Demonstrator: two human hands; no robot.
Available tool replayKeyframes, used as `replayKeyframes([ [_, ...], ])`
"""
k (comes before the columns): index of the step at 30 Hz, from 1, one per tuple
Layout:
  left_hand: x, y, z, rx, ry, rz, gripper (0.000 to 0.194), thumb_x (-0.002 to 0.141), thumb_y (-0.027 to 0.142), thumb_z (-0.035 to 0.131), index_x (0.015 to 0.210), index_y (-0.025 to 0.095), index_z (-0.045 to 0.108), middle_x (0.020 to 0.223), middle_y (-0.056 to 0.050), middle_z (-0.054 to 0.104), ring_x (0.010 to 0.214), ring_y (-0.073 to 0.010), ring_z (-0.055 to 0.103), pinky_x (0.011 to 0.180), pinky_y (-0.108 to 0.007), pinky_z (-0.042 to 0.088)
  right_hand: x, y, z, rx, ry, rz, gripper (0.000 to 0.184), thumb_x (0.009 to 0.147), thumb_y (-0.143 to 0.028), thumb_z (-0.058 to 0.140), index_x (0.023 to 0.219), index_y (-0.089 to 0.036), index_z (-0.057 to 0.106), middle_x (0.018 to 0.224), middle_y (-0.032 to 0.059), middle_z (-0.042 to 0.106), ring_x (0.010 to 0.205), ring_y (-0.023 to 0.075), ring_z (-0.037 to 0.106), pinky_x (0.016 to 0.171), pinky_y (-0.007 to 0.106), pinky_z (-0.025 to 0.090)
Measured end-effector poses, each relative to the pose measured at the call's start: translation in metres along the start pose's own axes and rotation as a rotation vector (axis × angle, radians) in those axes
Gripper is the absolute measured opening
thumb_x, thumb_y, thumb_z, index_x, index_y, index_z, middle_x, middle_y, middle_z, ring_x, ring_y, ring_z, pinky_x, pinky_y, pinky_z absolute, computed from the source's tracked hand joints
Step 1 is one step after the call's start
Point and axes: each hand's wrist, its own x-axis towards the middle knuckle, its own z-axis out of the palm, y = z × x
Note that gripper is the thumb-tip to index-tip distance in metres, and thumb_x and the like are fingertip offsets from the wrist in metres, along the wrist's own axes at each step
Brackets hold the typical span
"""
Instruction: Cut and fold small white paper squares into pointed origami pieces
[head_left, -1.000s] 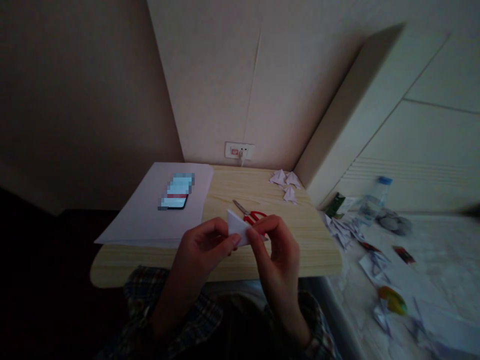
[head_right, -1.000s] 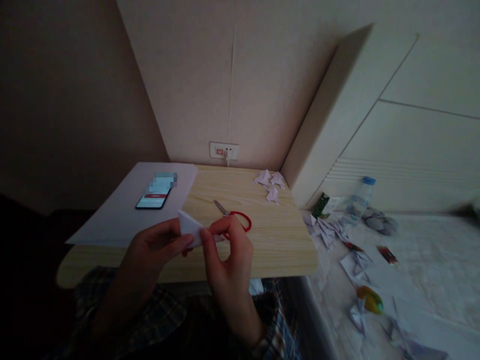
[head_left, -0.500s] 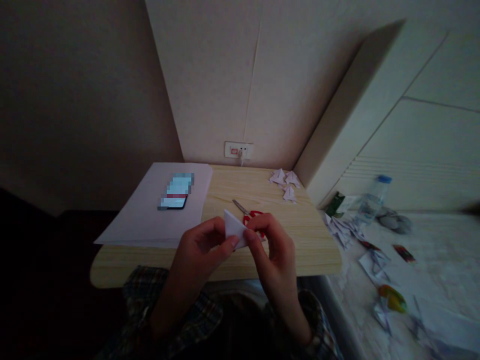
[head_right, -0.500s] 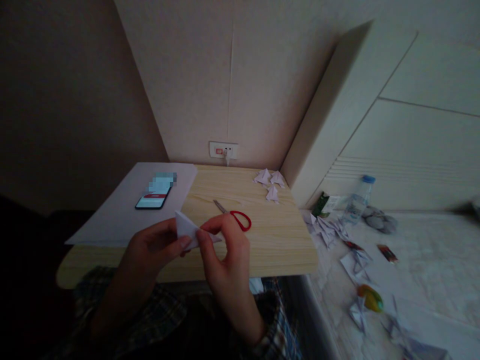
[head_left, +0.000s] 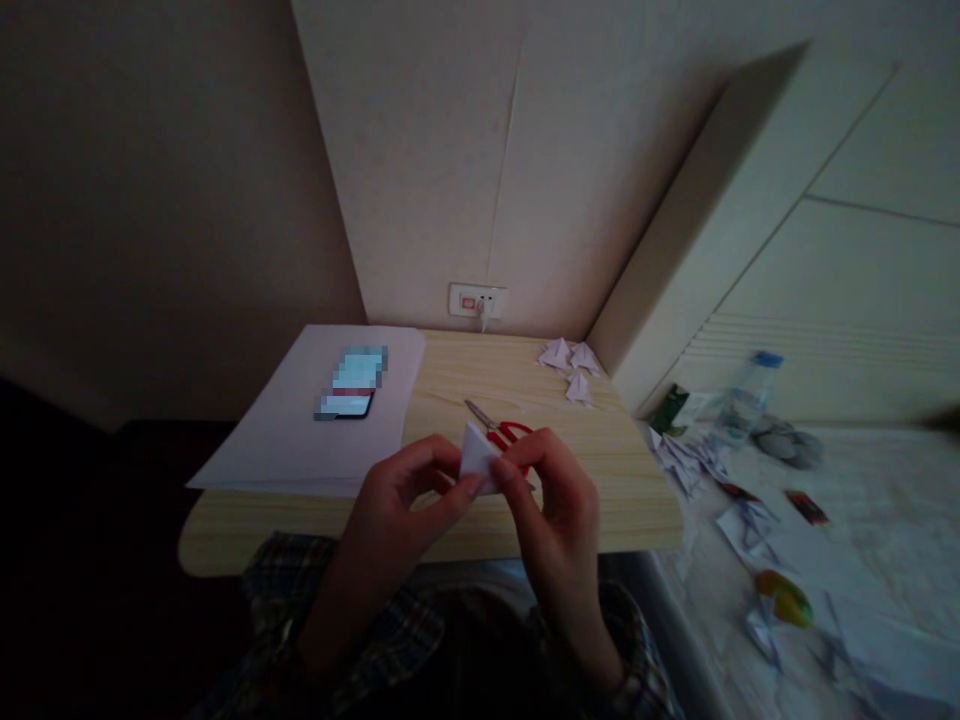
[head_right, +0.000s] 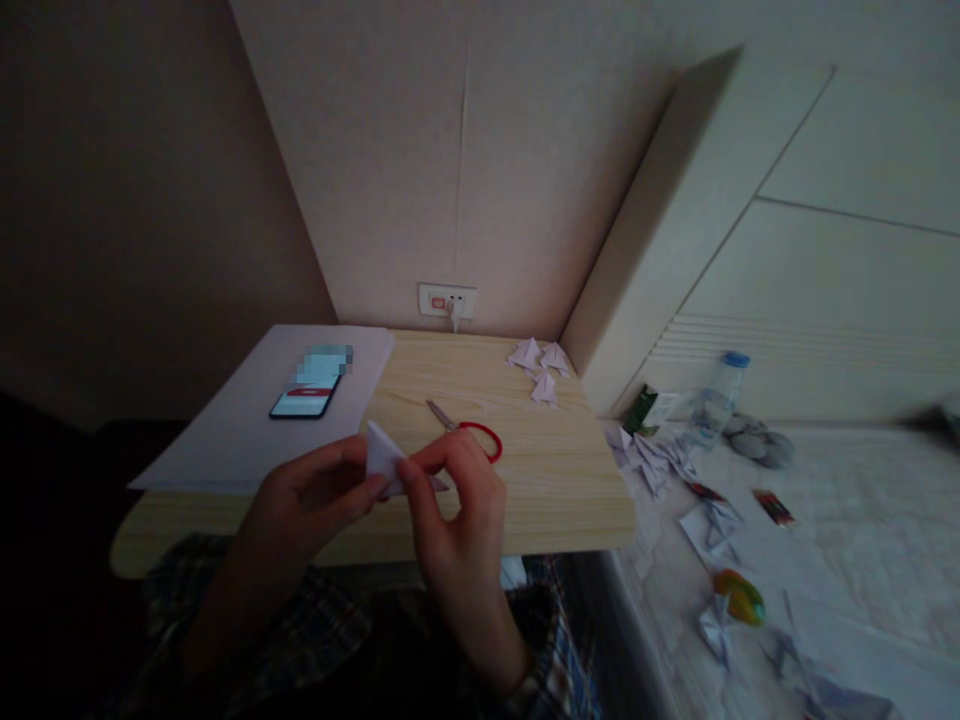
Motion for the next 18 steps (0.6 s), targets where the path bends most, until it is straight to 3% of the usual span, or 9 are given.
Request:
replayKeyframes([
  [5, -0.0011, -0.0026, -0.0036, 0.031, -0.011, 0.032, 0.01, 0.073, 0.012, 0.077, 0.07, 0.02, 0.072, 0.07, 0.005, 0.07, 0.065, -0.0092, 0.064, 0.063, -0.015, 0.051, -0.0019, 0.0019, -0.0003, 0.054, 0.066, 0.067, 0.023, 0.091, -0.023, 0.064, 0.07, -0.022, 0.057, 0.067, -0.0046, 0.052, 0.068, 0.0152, 0.05, 0.063, 0.029, 0.037],
  [18, -0.0031, 0.0009, -0.0069, 0.086, 0.008, 0.131, 0.012, 0.074, 0.01, 0.075, 0.068, 0.021, 0.073, 0.069, 0.004, 0.069, 0.065, -0.0106, 0.065, 0.063, -0.017, 0.052, -0.0001, -0.0006, -0.0008, 0.155, 0.06, 0.127, 0.023, 0.088, -0.024, 0.066, 0.067, -0.022, 0.057, 0.065, -0.0051, 0.051, 0.065, 0.0143, 0.047, 0.061, 0.028, 0.034],
])
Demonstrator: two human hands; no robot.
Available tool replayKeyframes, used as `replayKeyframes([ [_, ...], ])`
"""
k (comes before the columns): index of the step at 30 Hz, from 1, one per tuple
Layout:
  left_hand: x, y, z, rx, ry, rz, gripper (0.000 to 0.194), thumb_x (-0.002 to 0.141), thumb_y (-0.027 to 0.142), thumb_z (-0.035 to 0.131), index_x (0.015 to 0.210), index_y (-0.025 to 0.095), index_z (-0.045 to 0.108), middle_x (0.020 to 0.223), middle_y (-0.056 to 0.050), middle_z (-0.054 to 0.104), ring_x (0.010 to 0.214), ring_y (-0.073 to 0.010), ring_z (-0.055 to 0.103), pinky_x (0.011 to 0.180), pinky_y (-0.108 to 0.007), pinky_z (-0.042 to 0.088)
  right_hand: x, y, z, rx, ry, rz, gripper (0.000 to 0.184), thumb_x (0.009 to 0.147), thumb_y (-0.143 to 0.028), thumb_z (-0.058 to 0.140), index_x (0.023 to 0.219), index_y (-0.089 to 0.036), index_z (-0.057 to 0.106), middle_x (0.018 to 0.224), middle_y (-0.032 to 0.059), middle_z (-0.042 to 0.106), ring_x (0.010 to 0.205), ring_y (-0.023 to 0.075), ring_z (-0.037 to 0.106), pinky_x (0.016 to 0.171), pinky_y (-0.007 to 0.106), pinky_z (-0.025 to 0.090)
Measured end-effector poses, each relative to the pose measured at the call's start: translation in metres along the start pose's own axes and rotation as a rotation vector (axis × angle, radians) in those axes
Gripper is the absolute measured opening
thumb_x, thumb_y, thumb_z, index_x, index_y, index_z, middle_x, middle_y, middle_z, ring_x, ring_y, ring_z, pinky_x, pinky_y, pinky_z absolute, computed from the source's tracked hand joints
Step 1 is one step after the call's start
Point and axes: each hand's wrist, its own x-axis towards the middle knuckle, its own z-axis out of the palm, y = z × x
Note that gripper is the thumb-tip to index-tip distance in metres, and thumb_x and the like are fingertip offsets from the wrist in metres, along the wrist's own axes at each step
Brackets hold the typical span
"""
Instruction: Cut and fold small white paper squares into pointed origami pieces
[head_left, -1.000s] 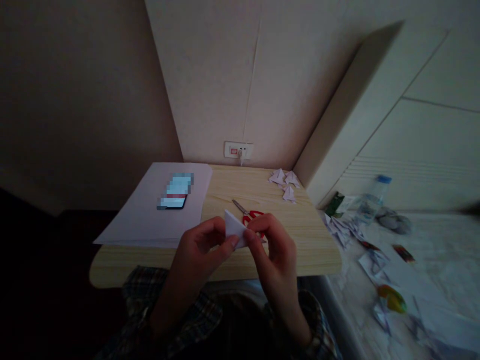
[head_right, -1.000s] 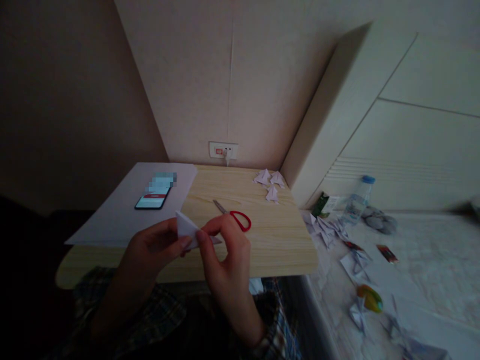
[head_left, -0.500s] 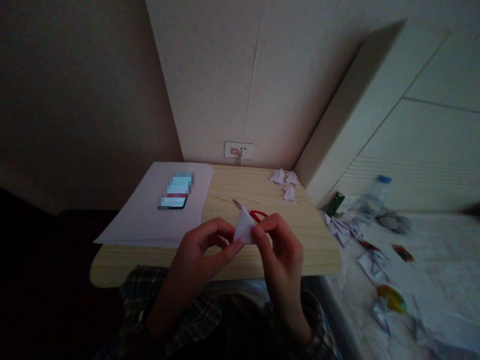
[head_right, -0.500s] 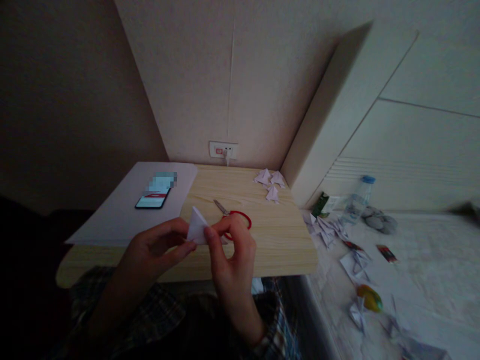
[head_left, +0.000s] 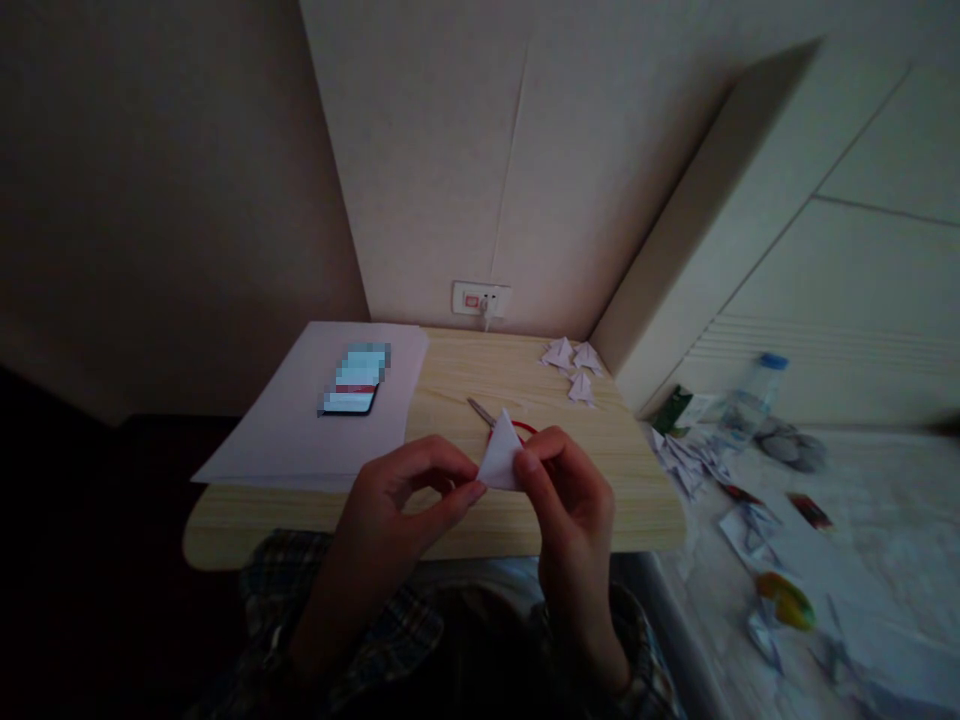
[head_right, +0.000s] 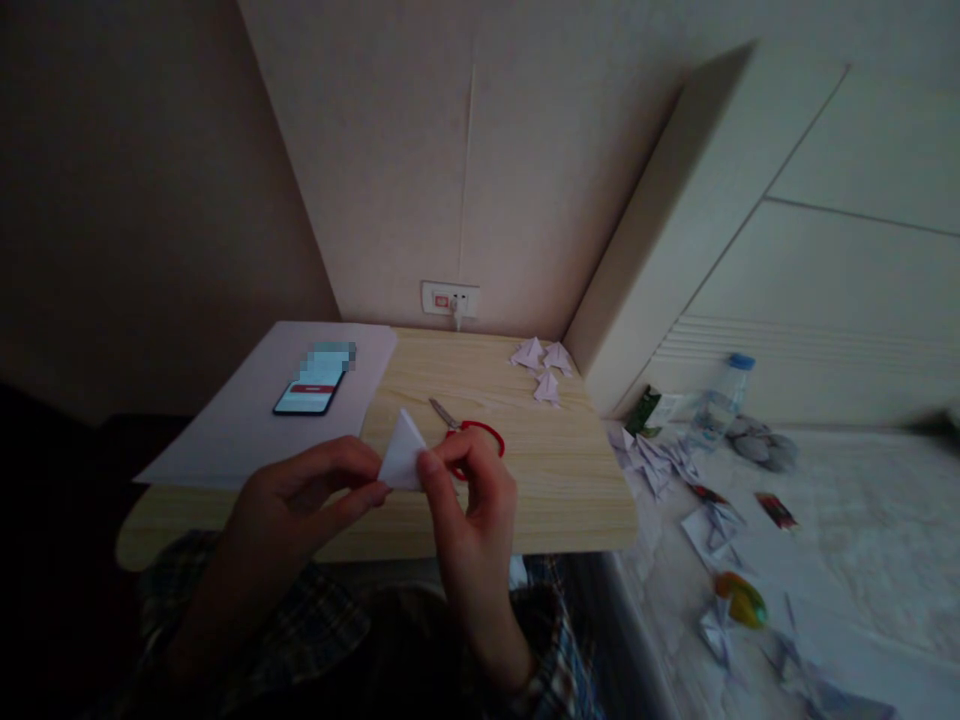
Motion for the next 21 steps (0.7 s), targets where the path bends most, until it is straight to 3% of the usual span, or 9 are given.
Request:
replayKeyframes([
  [14, 0.001, 0.007, 0.01, -0.103, 0.047, -0.146, 0.007, 0.069, 0.013, 0.077, 0.066, 0.018, 0.073, 0.062, 0.004, 0.066, 0.059, -0.0109, 0.062, 0.058, -0.018, 0.051, -0.004, -0.002, 0.005, 0.042, 0.036, -0.026, 0.018, 0.089, -0.021, 0.068, 0.071, -0.022, 0.062, 0.071, -0.0032, 0.059, 0.069, 0.0145, 0.055, 0.065, 0.026, 0.043],
  [21, -0.002, 0.01, 0.011, -0.16, 0.233, -0.082, 0.011, 0.072, 0.01, 0.073, 0.067, 0.021, 0.072, 0.067, 0.004, 0.068, 0.065, -0.0112, 0.064, 0.063, -0.018, 0.052, -0.003, 0.001, 0.003, -0.011, -0.071, 0.007, 0.018, 0.088, -0.025, 0.068, 0.072, -0.022, 0.059, 0.07, -0.0024, 0.059, 0.068, 0.016, 0.056, 0.065, 0.028, 0.045],
])
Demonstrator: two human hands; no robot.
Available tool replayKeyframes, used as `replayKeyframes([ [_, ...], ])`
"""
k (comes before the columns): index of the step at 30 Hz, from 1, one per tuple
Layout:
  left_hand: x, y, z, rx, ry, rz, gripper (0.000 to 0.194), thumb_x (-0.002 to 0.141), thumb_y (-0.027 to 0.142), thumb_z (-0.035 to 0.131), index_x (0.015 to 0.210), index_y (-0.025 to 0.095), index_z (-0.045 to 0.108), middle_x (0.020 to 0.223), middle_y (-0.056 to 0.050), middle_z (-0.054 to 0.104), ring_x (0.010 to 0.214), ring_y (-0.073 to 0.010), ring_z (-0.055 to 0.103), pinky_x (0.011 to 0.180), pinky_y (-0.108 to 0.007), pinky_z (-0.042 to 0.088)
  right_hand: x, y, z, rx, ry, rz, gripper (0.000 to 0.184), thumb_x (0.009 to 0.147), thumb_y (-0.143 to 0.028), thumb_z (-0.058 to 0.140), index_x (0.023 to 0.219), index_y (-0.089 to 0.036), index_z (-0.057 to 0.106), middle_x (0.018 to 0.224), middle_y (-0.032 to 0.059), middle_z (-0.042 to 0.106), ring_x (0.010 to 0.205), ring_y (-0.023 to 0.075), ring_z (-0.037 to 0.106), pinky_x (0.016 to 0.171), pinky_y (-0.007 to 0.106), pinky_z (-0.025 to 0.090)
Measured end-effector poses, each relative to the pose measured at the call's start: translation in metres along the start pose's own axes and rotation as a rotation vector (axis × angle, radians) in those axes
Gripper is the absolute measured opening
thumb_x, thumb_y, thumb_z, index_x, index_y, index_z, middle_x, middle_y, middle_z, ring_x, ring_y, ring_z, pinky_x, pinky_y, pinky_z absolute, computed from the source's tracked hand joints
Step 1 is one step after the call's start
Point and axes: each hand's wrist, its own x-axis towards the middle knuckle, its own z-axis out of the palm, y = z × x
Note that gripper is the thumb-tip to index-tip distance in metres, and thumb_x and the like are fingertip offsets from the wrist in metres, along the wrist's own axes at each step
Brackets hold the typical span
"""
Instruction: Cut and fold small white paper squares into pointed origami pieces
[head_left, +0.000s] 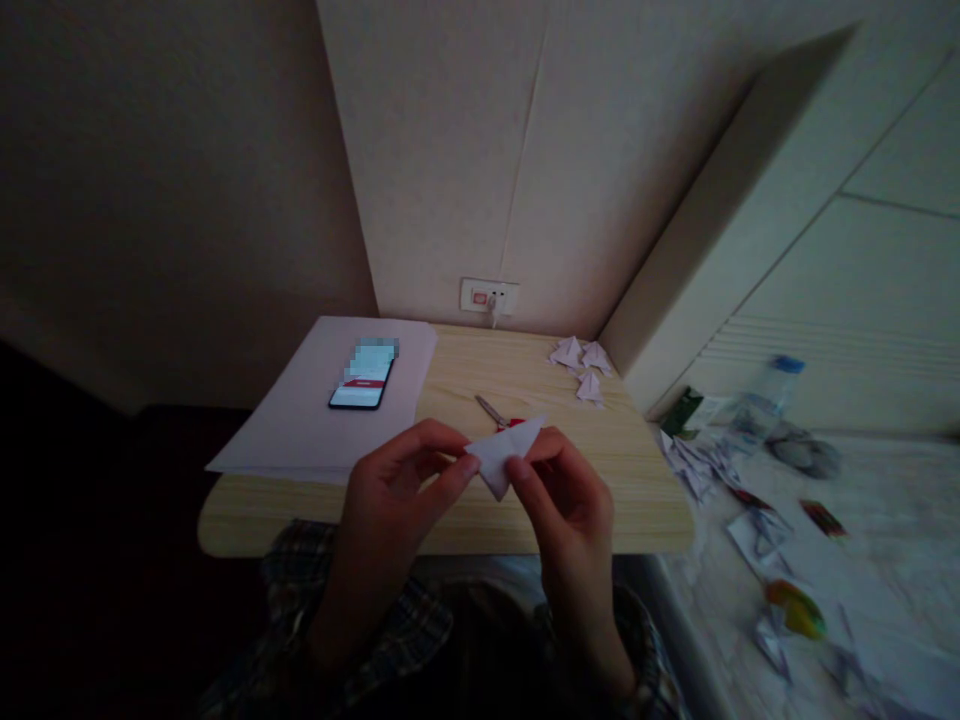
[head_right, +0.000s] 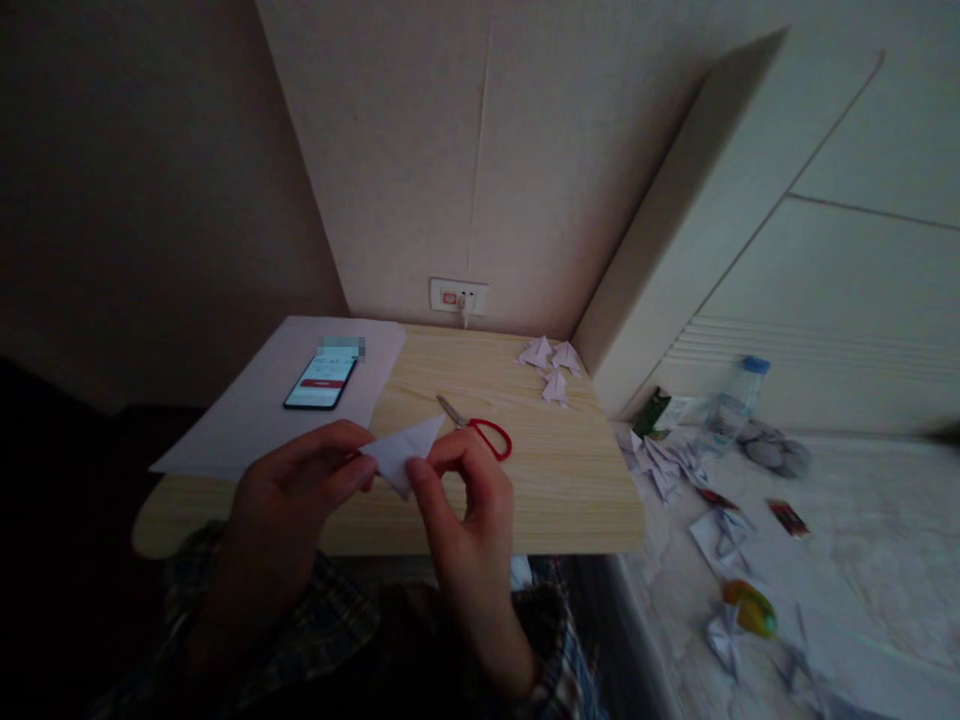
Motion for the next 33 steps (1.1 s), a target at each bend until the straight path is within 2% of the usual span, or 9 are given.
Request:
replayKeyframes([
  [6, 0.0013, -0.0011, 0.0007, -0.023, 0.091, 0.033, 0.012, 0.073, 0.012, 0.072, 0.065, 0.021, 0.07, 0.067, 0.004, 0.067, 0.066, -0.0124, 0.063, 0.062, -0.019, 0.053, 0.0008, 0.0018, -0.0008, -0.11, -0.074, 0.006, 0.024, 0.086, -0.03, 0.071, 0.067, -0.023, 0.057, 0.07, -0.0009, 0.061, 0.071, 0.0189, 0.058, 0.069, 0.032, 0.044],
  [14, -0.0004, -0.0049, -0.0038, 0.025, 0.079, 0.062, 0.014, 0.078, 0.017, 0.073, 0.065, 0.021, 0.069, 0.066, 0.003, 0.066, 0.066, -0.0144, 0.063, 0.063, -0.022, 0.053, -0.0022, 0.002, 0.0003, -0.101, -0.078, 0.009, 0.025, 0.086, -0.03, 0.071, 0.066, -0.023, 0.058, 0.068, -0.0011, 0.061, 0.071, 0.0191, 0.058, 0.067, 0.032, 0.043],
  [20, -0.0014, -0.0015, -0.0017, 0.085, 0.098, 0.168, 0.016, 0.081, 0.012, 0.068, 0.069, 0.022, 0.068, 0.07, 0.004, 0.066, 0.07, -0.0118, 0.064, 0.068, -0.019, 0.053, -0.0025, 0.0037, 0.0003, -0.114, -0.08, -0.021, 0.022, 0.085, -0.026, 0.073, 0.068, -0.024, 0.06, 0.07, -0.0016, 0.062, 0.072, 0.0186, 0.058, 0.069, 0.032, 0.044],
  [27, -0.0006, -0.0005, -0.0007, 0.12, 0.107, 0.161, 0.018, 0.084, 0.015, 0.065, 0.067, 0.021, 0.065, 0.066, 0.005, 0.062, 0.067, -0.0119, 0.061, 0.065, -0.019, 0.051, -0.0031, 0.0018, -0.0002, -0.137, -0.102, -0.039, 0.023, 0.088, -0.028, 0.072, 0.068, -0.023, 0.061, 0.07, -0.0007, 0.063, 0.072, 0.0191, 0.059, 0.067, 0.032, 0.045],
  [33, -0.0026, -0.0005, -0.0021, 0.052, 0.077, 0.169, 0.017, 0.083, 0.012, 0.069, 0.069, 0.022, 0.068, 0.069, 0.005, 0.065, 0.068, -0.0114, 0.061, 0.066, -0.019, 0.05, -0.0018, 0.0012, 0.0001, -0.128, -0.107, -0.03, 0.023, 0.088, -0.03, 0.071, 0.068, -0.024, 0.06, 0.069, -0.001, 0.063, 0.073, 0.0195, 0.059, 0.068, 0.032, 0.045],
])
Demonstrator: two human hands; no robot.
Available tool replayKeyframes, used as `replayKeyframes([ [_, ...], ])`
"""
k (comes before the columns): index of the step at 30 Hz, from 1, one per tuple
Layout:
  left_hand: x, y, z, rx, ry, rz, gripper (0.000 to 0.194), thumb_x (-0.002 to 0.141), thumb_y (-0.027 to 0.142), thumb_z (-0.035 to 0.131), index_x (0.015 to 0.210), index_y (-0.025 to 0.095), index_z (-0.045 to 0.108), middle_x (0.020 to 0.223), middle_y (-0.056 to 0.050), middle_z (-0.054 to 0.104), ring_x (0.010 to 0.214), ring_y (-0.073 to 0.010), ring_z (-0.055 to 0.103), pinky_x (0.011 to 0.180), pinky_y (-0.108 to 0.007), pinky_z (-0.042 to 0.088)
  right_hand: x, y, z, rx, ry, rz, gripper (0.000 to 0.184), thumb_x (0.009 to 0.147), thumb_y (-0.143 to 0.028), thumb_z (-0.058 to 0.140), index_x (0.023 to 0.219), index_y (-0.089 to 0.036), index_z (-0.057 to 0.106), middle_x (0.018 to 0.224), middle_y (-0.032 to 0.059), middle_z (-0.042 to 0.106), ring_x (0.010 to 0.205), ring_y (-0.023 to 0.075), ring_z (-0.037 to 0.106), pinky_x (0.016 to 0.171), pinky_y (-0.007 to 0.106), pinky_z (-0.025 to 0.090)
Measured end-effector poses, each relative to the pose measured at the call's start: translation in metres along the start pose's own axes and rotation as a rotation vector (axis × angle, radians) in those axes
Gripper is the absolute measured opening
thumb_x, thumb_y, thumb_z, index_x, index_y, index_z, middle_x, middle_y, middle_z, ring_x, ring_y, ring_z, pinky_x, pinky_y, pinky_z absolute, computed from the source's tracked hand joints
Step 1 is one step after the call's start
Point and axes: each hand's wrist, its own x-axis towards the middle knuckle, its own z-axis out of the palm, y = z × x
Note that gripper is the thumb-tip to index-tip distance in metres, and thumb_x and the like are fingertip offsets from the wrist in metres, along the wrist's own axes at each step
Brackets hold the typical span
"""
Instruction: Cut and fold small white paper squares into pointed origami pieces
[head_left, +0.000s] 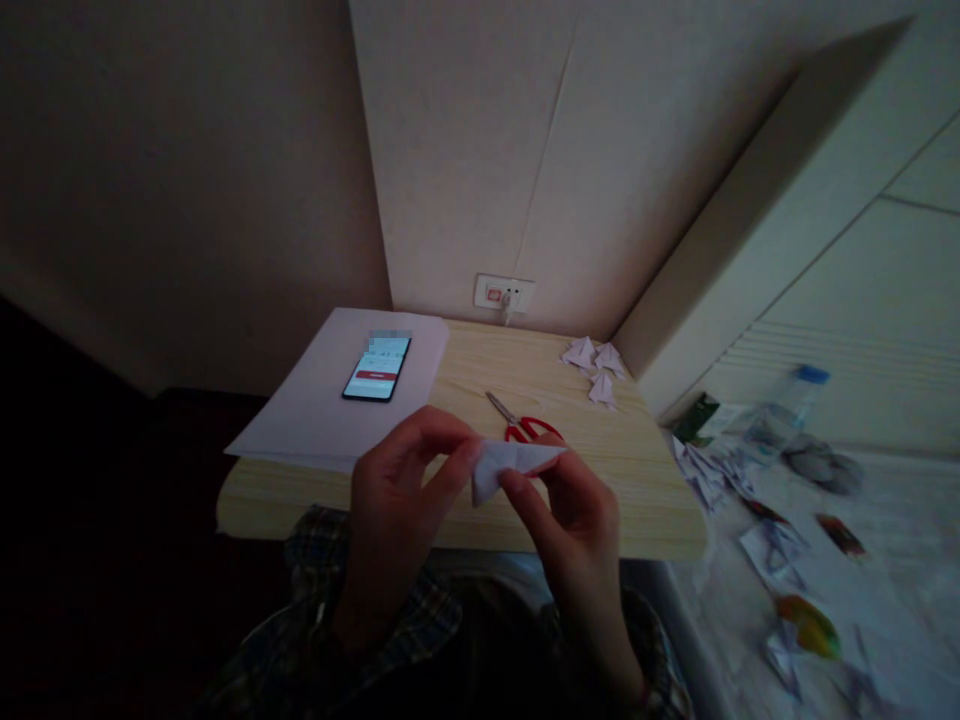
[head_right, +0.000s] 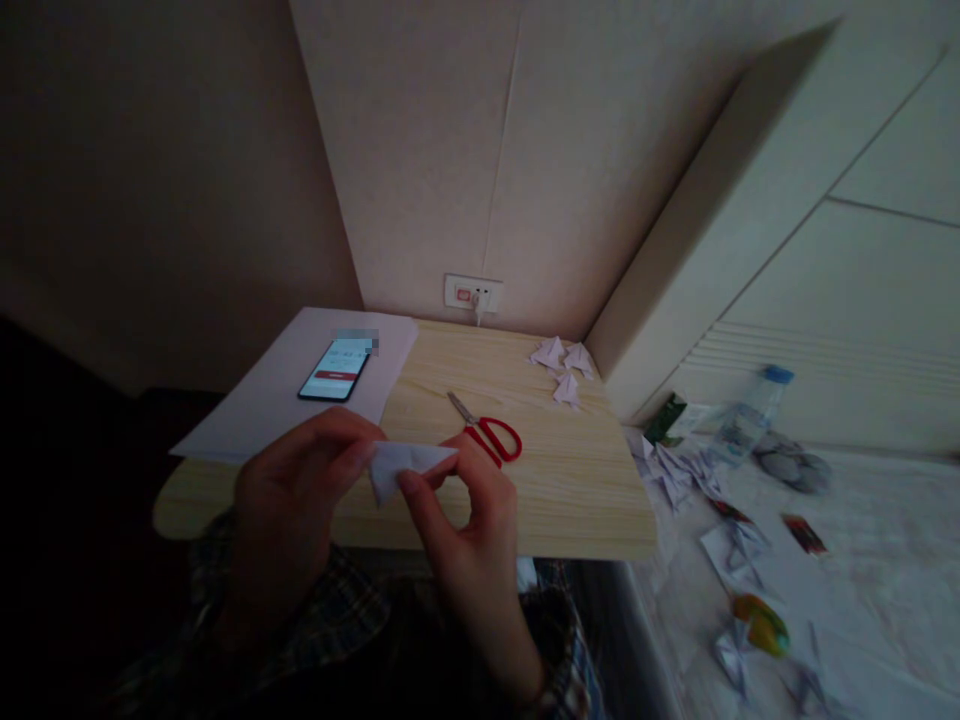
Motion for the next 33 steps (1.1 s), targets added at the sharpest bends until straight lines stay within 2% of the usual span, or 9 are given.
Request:
replayKeyframes([
  [6, 0.002, -0.004, -0.003, -0.045, -0.019, -0.059, 0.02, 0.084, 0.014, 0.069, 0.065, 0.021, 0.067, 0.063, 0.006, 0.061, 0.064, -0.0095, 0.056, 0.062, -0.017, 0.047, -0.001, -0.001, -0.001, 0.005, 0.01, 0.014, 0.026, 0.087, -0.031, 0.072, 0.067, -0.023, 0.058, 0.069, -0.0017, 0.062, 0.069, 0.0182, 0.057, 0.067, 0.031, 0.043],
  [11, 0.007, -0.002, -0.001, -0.124, -0.132, -0.227, 0.017, 0.07, 0.007, 0.077, 0.066, 0.021, 0.069, 0.066, 0.007, 0.068, 0.064, -0.009, 0.064, 0.061, -0.014, 0.051, 0.002, 0.0, -0.001, -0.019, 0.018, 0.005, 0.027, 0.089, -0.032, 0.071, 0.066, -0.023, 0.058, 0.068, -0.0017, 0.061, 0.07, 0.0183, 0.057, 0.067, 0.031, 0.043],
  [13, 0.008, -0.003, 0.0, -0.159, -0.133, -0.258, 0.019, 0.067, 0.006, 0.078, 0.063, 0.021, 0.068, 0.063, 0.007, 0.067, 0.061, -0.0086, 0.063, 0.06, -0.014, 0.051, 0.003, 0.0, -0.001, -0.02, 0.017, 0.004, 0.027, 0.089, -0.031, 0.07, 0.066, -0.023, 0.058, 0.068, -0.0013, 0.061, 0.071, 0.0185, 0.058, 0.066, 0.031, 0.043],
  [20, 0.007, -0.013, 0.0, -0.164, -0.074, -0.206, 0.017, 0.076, 0.015, 0.076, 0.061, 0.02, 0.069, 0.059, 0.005, 0.063, 0.057, -0.0089, 0.057, 0.054, -0.015, 0.048, 0.002, 0.001, 0.0, -0.042, 0.02, 0.002, 0.028, 0.088, -0.031, 0.071, 0.065, -0.022, 0.057, 0.067, -0.0017, 0.06, 0.07, 0.0183, 0.057, 0.066, 0.03, 0.042],
  [26, 0.007, -0.007, 0.001, -0.147, -0.028, -0.162, 0.014, 0.071, 0.01, 0.079, 0.067, 0.02, 0.069, 0.066, 0.004, 0.068, 0.064, -0.0117, 0.064, 0.061, -0.018, 0.051, 0.003, 0.0, 0.0, -0.064, -0.007, -0.007, 0.025, 0.088, -0.028, 0.07, 0.067, -0.022, 0.058, 0.068, -0.0024, 0.059, 0.068, 0.0169, 0.056, 0.066, 0.029, 0.042],
  [31, 0.007, -0.007, -0.001, -0.108, 0.019, -0.143, 0.017, 0.075, 0.019, 0.076, 0.061, 0.019, 0.065, 0.058, 0.004, 0.059, 0.056, -0.0105, 0.053, 0.052, -0.019, 0.044, 0.002, -0.001, 0.002, -0.04, -0.027, -0.002, 0.023, 0.086, -0.026, 0.071, 0.067, -0.022, 0.058, 0.066, -0.0026, 0.059, 0.068, 0.0173, 0.057, 0.067, 0.029, 0.042],
  [33, 0.008, -0.008, -0.002, -0.117, 0.018, -0.152, 0.017, 0.074, 0.019, 0.075, 0.06, 0.019, 0.065, 0.057, 0.004, 0.06, 0.056, -0.0102, 0.054, 0.052, -0.018, 0.045, 0.001, -0.001, 0.001, -0.033, -0.02, 0.009, 0.024, 0.086, -0.027, 0.071, 0.066, -0.023, 0.058, 0.065, -0.0027, 0.059, 0.067, 0.0171, 0.056, 0.066, 0.029, 0.042],
])
